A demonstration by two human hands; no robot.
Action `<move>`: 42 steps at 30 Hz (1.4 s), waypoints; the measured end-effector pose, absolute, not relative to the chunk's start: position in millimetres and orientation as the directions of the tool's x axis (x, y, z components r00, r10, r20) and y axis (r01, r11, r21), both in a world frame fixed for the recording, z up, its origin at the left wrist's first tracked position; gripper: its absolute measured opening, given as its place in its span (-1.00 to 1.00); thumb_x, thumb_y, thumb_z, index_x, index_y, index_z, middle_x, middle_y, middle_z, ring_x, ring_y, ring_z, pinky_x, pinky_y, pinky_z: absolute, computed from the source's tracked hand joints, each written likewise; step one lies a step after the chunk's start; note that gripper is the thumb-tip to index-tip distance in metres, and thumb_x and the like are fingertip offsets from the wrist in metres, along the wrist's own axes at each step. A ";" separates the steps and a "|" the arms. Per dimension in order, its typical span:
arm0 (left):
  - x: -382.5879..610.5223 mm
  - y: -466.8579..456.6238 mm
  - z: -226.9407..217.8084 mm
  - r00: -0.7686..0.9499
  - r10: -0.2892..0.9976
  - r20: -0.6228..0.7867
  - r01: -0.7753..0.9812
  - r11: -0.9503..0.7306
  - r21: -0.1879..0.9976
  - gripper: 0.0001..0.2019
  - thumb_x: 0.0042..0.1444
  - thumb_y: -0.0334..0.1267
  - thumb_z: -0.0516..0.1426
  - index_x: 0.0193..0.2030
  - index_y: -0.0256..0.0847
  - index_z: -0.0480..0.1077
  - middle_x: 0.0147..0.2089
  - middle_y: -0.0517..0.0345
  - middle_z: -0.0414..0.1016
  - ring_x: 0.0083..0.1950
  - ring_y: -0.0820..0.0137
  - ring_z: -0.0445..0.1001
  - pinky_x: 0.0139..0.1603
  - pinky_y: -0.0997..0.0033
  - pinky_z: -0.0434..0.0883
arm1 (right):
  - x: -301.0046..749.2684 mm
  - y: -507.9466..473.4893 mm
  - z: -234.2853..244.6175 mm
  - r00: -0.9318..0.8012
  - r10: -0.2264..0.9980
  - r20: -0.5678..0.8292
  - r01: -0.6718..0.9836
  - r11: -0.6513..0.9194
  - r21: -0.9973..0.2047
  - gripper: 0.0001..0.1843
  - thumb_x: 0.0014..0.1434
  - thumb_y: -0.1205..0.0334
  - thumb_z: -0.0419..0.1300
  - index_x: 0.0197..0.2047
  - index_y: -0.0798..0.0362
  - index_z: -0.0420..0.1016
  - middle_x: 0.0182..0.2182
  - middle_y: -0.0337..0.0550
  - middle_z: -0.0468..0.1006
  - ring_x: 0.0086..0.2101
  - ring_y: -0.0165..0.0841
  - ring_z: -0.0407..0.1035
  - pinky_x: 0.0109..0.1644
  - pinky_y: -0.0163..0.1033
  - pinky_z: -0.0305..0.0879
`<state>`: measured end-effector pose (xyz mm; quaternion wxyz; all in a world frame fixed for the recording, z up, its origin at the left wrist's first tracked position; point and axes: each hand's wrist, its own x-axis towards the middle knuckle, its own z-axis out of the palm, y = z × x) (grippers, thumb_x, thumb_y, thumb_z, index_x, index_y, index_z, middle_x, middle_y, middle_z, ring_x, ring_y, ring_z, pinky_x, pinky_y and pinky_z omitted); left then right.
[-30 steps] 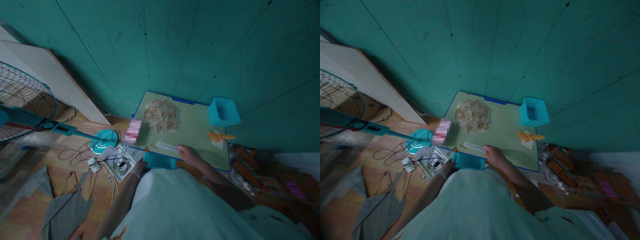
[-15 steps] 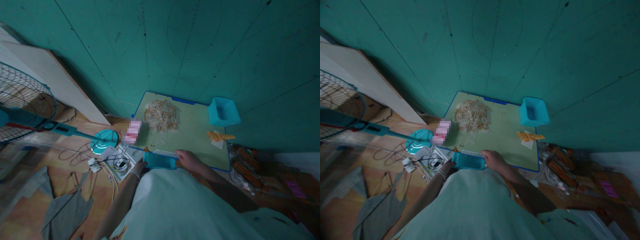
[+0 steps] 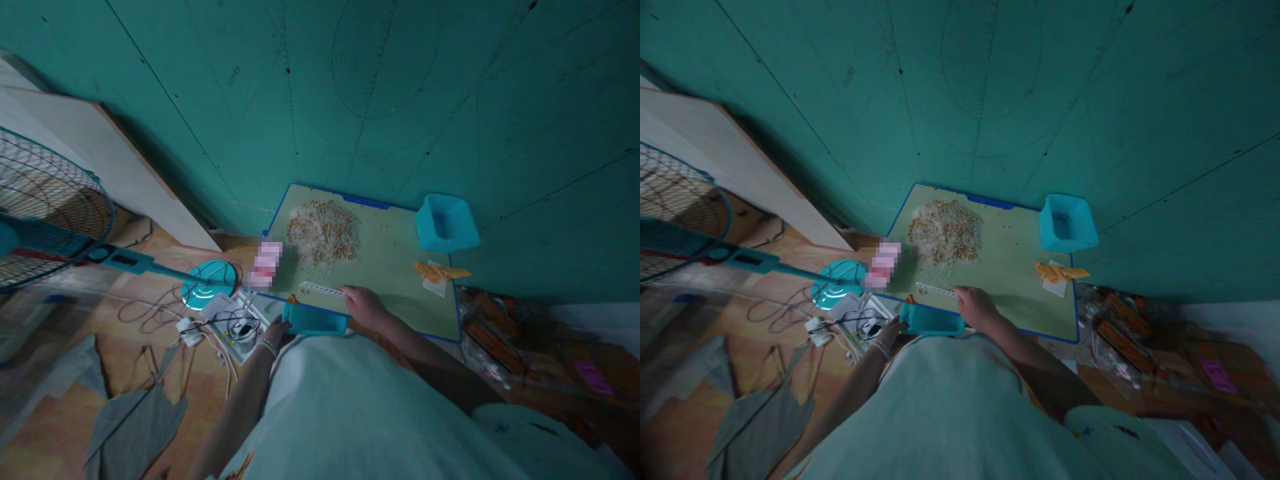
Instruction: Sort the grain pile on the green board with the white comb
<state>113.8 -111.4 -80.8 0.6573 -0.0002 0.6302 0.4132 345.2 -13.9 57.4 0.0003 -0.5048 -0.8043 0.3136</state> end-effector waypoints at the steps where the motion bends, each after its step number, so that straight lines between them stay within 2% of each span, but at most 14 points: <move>1: 112.2 -111.4 -79.9 -0.145 0.543 -0.827 -0.545 0.654 0.525 -0.63 -0.18 -0.54 0.11 -0.17 -0.18 0.33 -0.45 0.19 0.47 -0.46 0.35 0.48 -0.34 0.30 0.46 | 343.4 -13.5 57.6 -0.507 0.804 -0.310 0.805 0.314 -0.503 -0.57 0.18 0.38 -0.07 0.06 0.03 0.41 -0.01 -0.08 0.50 -0.02 -0.33 0.36 0.07 -0.27 0.19; 8: 106.9 -113.4 -77.6 -0.179 0.526 -0.831 -0.559 0.641 0.526 -0.62 -0.18 -0.57 0.10 -0.17 -0.19 0.34 -0.46 0.19 0.49 -0.48 0.36 0.48 -0.36 0.28 0.47 | 344.7 -19.1 61.8 -0.573 0.759 -0.309 0.777 0.383 -0.500 -0.58 0.16 0.41 -0.08 0.00 0.04 0.45 -0.07 -0.09 0.53 -0.08 -0.34 0.40 0.00 -0.31 0.20; 23: 109.5 -106.5 -71.0 -0.153 0.539 -0.828 -0.573 0.634 0.519 -0.61 -0.23 -0.57 0.11 -0.19 -0.22 0.33 -0.48 0.21 0.49 -0.48 0.37 0.48 -0.37 0.30 0.48 | 343.3 -17.8 55.3 -0.499 0.812 -0.302 0.800 0.297 -0.522 -0.57 0.19 0.37 -0.09 0.06 0.05 0.41 -0.01 -0.07 0.50 -0.04 -0.33 0.37 0.05 -0.29 0.20; 33: 109.3 -114.5 -78.9 -0.183 0.532 -0.827 -0.567 0.630 0.531 -0.64 -0.21 -0.55 0.12 -0.19 -0.23 0.34 -0.51 0.21 0.47 -0.53 0.39 0.46 -0.42 0.34 0.47 | 345.8 -16.9 53.7 -0.490 0.818 -0.302 0.808 0.296 -0.510 -0.57 0.18 0.36 -0.08 0.06 0.05 0.40 -0.03 -0.08 0.51 -0.06 -0.33 0.38 0.03 -0.30 0.21; 42: 110.6 -111.7 -75.6 -0.171 0.558 -0.812 -0.579 0.610 0.541 -0.63 -0.19 -0.57 0.09 -0.17 -0.23 0.33 -0.51 0.20 0.46 -0.51 0.38 0.46 -0.37 0.30 0.47 | 342.8 -19.6 55.0 -0.529 0.795 -0.296 0.789 0.333 -0.516 -0.59 0.17 0.37 -0.08 0.01 0.05 0.45 -0.03 -0.07 0.51 -0.07 -0.32 0.40 0.02 -0.29 0.22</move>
